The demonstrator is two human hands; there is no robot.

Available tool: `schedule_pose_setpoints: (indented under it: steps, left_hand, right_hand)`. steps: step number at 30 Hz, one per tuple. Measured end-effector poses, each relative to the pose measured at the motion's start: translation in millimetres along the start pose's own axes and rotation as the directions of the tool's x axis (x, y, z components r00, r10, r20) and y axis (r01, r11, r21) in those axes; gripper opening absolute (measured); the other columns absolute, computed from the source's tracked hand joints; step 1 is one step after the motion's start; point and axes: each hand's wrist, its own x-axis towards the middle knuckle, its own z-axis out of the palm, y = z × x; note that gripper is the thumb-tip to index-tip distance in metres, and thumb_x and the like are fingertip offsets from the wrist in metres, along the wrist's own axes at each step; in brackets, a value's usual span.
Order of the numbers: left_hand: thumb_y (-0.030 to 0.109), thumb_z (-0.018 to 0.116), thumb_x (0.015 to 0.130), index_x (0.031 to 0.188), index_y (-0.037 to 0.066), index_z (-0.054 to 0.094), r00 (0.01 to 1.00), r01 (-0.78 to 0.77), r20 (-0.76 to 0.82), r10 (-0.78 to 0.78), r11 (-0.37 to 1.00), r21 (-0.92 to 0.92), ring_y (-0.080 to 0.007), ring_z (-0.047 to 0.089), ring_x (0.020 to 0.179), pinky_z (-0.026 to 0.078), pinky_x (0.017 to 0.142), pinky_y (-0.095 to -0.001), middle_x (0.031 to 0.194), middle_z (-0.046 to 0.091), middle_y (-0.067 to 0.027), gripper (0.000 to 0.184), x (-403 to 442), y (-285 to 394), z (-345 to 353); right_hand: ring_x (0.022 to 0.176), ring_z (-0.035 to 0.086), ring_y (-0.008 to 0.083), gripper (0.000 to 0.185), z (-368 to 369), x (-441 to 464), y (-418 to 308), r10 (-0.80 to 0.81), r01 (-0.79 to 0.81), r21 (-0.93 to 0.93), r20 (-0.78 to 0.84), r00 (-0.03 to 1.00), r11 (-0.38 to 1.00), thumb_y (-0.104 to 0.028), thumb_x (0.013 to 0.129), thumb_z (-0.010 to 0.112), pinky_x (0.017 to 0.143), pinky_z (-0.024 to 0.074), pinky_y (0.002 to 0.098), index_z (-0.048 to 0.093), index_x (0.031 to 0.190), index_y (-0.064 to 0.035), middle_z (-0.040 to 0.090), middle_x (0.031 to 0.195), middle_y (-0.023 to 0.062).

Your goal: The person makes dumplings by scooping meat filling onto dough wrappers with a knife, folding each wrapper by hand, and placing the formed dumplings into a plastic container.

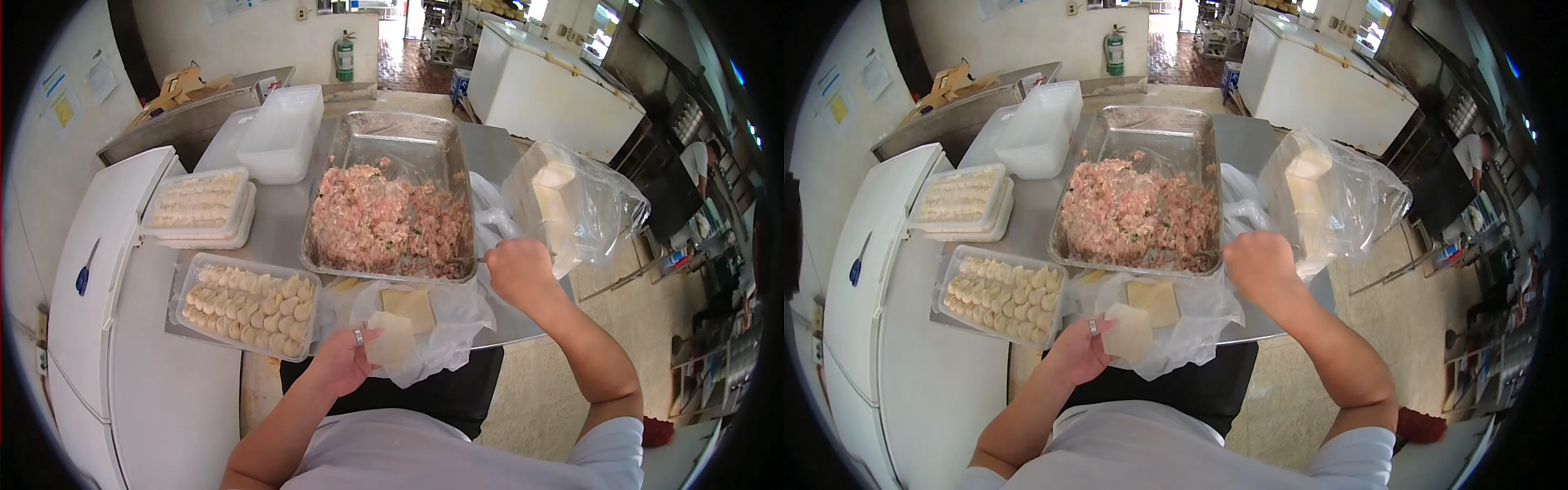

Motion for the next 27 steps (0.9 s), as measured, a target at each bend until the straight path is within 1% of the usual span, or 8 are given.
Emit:
schedule_pose_setpoints:
  steps: [6, 11, 14, 15, 17, 18, 21, 27]
  left_hand:
    - [0.016, 0.065, 0.097, 0.131, -0.005, 0.055, 1.000, 0.022, 0.018, -0.023, 0.996, 0.083, -0.0265, 0.065, 0.115, 0.052, 0.101, -0.0400, 0.126, 0.065, -0.0138, 0.042, -6, 11, 1]
    - [0.019, 0.064, 0.099, 0.130, -0.004, 0.056, 0.999, -0.045, 0.024, 0.043, 0.996, 0.073, -0.0253, 0.065, 0.116, 0.052, 0.101, -0.0397, 0.124, 0.066, -0.0127, 0.040, -4, 19, 2]
    - [0.023, 0.062, 0.100, 0.132, -0.002, 0.056, 0.997, -0.033, 0.066, 0.041, 0.992, -0.120, -0.0251, 0.064, 0.118, 0.050, 0.104, -0.0394, 0.127, 0.065, -0.0117, 0.041, 7, 22, -11]
    - [0.025, 0.062, 0.101, 0.132, -0.001, 0.056, 0.998, -0.039, 0.033, 0.046, 0.984, -0.175, -0.0255, 0.064, 0.119, 0.049, 0.105, -0.0398, 0.128, 0.065, -0.0116, 0.041, 9, 25, -10]
    - [0.027, 0.060, 0.101, 0.133, 0.000, 0.056, 0.998, -0.055, -0.035, 0.047, 0.958, -0.281, -0.0261, 0.063, 0.119, 0.048, 0.107, -0.0406, 0.129, 0.065, -0.0115, 0.041, 10, 33, -7]
    - [0.029, 0.059, 0.102, 0.132, 0.000, 0.057, 0.998, -0.063, -0.041, 0.054, 0.960, -0.274, -0.0264, 0.064, 0.119, 0.048, 0.106, -0.0406, 0.128, 0.065, -0.0117, 0.042, 11, 36, -6]
    - [0.034, 0.056, 0.102, 0.131, 0.000, 0.058, 0.996, -0.081, -0.059, 0.067, 0.960, -0.268, -0.0276, 0.064, 0.118, 0.049, 0.105, -0.0409, 0.128, 0.066, -0.0123, 0.044, 13, 42, -7]
    - [0.036, 0.055, 0.103, 0.133, -0.001, 0.057, 0.994, -0.102, -0.077, 0.083, 0.949, -0.300, -0.0299, 0.065, 0.119, 0.048, 0.106, -0.0425, 0.129, 0.066, -0.0142, 0.048, 22, 47, -7]
  right_hand:
    - [0.086, 0.075, 0.0266, 0.012, -27, 13, -1, -0.163, 0.169, -0.047, 0.117, 0.980, 0.984, -0.012, 0.081, 0.066, 0.068, 0.0581, 0.0393, 0.077, 0.084, -0.0124, 0.074, 0.084, 0.0092]
    - [0.080, 0.072, 0.0336, 0.012, -25, 21, 14, -0.178, 0.159, 0.131, 0.147, 0.973, 0.979, -0.011, 0.079, 0.065, 0.069, 0.0573, 0.0429, 0.076, 0.080, -0.0085, 0.072, 0.078, 0.0143]
    - [0.078, 0.071, 0.0361, 0.013, -6, 23, 21, -0.150, 0.111, 0.290, 0.115, 0.982, 0.950, -0.012, 0.080, 0.064, 0.069, 0.0565, 0.0448, 0.077, 0.082, -0.0093, 0.071, 0.077, 0.0149]
    - [0.078, 0.070, 0.0366, 0.014, 1, 23, 22, -0.134, 0.090, 0.351, 0.104, 0.985, 0.932, -0.012, 0.080, 0.064, 0.069, 0.0563, 0.0454, 0.077, 0.083, -0.0099, 0.071, 0.077, 0.0150]
    - [0.078, 0.070, 0.0371, 0.015, 19, 22, 29, -0.105, 0.085, 0.530, 0.008, 0.994, 0.844, -0.012, 0.081, 0.065, 0.069, 0.0560, 0.0462, 0.078, 0.086, -0.0109, 0.072, 0.079, 0.0149]
    - [0.078, 0.069, 0.0373, 0.015, 24, 22, 30, -0.085, 0.090, 0.611, -0.037, 0.996, 0.787, -0.013, 0.081, 0.065, 0.069, 0.0558, 0.0466, 0.079, 0.088, -0.0115, 0.072, 0.079, 0.0148]
    - [0.077, 0.070, 0.0352, 0.019, 26, 23, 25, -0.012, 0.062, 0.525, -0.098, 0.995, 0.849, -0.012, 0.081, 0.066, 0.067, 0.0564, 0.0459, 0.080, 0.094, -0.0131, 0.073, 0.081, 0.0150]
    - [0.074, 0.072, 0.0307, 0.018, 38, 46, 1, -0.074, 0.092, 0.297, -0.071, 0.995, 0.950, -0.012, 0.078, 0.065, 0.063, 0.0570, 0.0447, 0.077, 0.091, -0.0135, 0.073, 0.080, 0.0108]
